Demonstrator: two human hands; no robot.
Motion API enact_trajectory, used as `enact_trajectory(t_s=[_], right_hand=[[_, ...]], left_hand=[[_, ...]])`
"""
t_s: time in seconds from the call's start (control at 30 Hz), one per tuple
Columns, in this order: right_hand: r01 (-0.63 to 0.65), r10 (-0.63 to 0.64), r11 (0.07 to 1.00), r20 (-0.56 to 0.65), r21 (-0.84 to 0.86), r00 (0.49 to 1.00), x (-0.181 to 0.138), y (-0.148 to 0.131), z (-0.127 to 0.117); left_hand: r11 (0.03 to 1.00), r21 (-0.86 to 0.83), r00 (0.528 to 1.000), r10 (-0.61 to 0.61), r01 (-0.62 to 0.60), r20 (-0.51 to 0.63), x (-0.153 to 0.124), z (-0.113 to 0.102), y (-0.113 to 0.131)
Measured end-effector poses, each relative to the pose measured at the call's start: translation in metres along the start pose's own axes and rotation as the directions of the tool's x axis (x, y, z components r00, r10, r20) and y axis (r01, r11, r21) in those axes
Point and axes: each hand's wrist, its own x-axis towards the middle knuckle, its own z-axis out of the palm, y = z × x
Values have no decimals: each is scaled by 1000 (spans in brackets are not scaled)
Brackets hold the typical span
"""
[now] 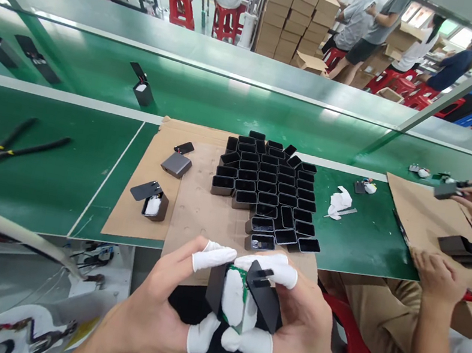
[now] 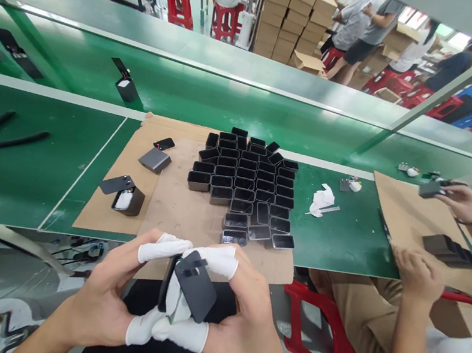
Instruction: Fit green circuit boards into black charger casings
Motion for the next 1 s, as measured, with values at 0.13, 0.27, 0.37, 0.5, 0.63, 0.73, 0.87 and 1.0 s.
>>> enact_trajectory(t_s=[0.13, 0.27, 0.37, 0.5, 0.63, 0.73, 0.87, 1.0], right_hand=[[8, -8, 1000, -1, -20, 1000, 0, 0, 0], [12, -12, 1000, -5, -26, 1000, 0, 1, 1], [-3, 3, 1000, 1, -29, 1000, 0, 0, 2], [-5, 5, 999, 6, -34, 1000, 1, -4, 2], [-2, 3, 999, 23, -38, 1000, 3, -5, 2], [13, -13, 1000, -6, -7, 1000, -1, -3, 3], [82, -54, 988, -210, 129, 976, -14, -3, 5], [55, 0, 980, -281, 189, 960, -18, -10, 4]], left_hand=[[999, -27, 1000, 20, -19, 5, 5, 0, 2], [1000, -12, 1000, 29, -29, 6, 5, -1, 2], [999, -23, 999, 37, -37, 1, 4, 0, 2], [999, -30, 1000, 31, -31, -3, 4, -1, 4], [999, -8, 999, 38, -38, 0, 4, -1, 4], [999, 8, 999, 48, -48, -3, 1, -2, 1], [999, 39, 1000, 13, -12, -14, -4, -2, -3], [998, -50, 999, 43, -44, -28, -2, -2, -1]])
